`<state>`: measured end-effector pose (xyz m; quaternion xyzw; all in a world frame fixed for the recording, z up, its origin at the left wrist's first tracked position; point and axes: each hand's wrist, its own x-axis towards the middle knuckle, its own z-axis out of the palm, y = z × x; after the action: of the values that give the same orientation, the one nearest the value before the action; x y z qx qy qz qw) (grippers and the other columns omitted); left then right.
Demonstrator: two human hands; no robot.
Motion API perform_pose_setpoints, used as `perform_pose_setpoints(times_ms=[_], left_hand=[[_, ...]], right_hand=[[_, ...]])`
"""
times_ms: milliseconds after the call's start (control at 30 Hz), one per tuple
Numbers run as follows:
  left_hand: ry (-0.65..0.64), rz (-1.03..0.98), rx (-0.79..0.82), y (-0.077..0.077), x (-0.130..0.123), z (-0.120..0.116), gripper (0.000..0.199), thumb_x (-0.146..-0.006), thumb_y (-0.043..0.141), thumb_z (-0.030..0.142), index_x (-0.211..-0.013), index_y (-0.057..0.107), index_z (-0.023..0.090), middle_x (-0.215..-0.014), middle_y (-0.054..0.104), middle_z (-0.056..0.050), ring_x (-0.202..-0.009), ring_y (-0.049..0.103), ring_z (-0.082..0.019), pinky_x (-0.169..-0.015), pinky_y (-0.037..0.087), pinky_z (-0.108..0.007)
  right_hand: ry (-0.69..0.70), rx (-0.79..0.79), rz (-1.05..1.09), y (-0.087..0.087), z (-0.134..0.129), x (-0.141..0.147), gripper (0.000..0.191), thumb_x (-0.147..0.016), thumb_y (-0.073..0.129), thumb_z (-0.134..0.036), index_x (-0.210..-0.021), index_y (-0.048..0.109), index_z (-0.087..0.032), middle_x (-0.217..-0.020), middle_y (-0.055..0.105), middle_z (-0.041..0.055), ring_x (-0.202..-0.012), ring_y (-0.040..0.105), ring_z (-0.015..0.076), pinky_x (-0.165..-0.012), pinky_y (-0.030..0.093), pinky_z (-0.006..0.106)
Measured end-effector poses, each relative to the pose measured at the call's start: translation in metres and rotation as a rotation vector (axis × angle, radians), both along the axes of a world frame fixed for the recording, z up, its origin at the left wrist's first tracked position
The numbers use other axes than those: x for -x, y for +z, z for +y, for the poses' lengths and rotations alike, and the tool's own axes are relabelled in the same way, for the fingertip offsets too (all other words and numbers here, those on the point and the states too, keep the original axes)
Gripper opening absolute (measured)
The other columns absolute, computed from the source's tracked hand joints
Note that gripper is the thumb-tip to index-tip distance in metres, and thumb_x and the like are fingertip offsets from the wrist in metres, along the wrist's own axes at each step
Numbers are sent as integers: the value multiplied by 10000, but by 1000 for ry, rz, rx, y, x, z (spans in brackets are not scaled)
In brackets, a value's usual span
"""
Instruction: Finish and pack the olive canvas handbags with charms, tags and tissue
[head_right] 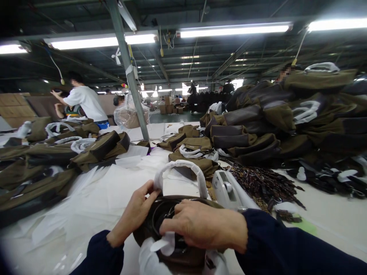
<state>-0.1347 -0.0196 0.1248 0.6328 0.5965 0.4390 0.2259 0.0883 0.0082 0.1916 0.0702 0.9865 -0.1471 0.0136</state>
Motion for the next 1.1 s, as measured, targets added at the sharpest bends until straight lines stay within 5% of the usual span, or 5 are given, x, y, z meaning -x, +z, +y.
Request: perform_pose_setpoints(times_ms=[367,533,700,900,1100], left_hand=[[-64,-62,28,1,-4,3,150,-924,485,313,-904,592,209,-828,628,-5,-796,577,-180,-668,439,-253],[-111,-85,82,18,7,-4,192,-910,540,354,-1027,608,217,-1005,677,-36,-882,624,-196,-717,493,-281],[67,-227,59,-3,45,-37,395,-898,590,455,-1249,572,274,-1370,572,-47,-1271,513,-244,-1050,410,-378],[63,-1047,215,-70,5,-53,615,-947,337,635,-1419,486,270,-1461,530,-48,-1377,441,-253,-1201,244,-434],[38,-1195,132,-32,-41,-18,642,-911,429,654,-1359,565,214,-1166,735,-70,-1149,648,-260,-1053,460,-430]], right_hand=[[-44,352,-253,-45,28,12,485,-795,616,-71,-1247,623,-248,-997,724,4,-859,661,179,-725,480,247],[-96,327,-86,-16,26,-1,320,-852,593,-128,-1148,673,-217,-1018,720,28,-877,651,178,-777,483,251],[-532,206,401,5,4,-76,207,-931,566,-313,-1100,676,-268,-1088,696,33,-1001,636,200,-910,489,303],[-1158,566,819,-92,-22,-108,519,-950,431,-553,-1383,485,-271,-1391,564,88,-1288,515,288,-1054,451,447],[-1241,659,929,-77,-9,-72,499,-958,386,-585,-1306,589,-291,-1394,568,14,-1344,458,270,-1160,325,431]])
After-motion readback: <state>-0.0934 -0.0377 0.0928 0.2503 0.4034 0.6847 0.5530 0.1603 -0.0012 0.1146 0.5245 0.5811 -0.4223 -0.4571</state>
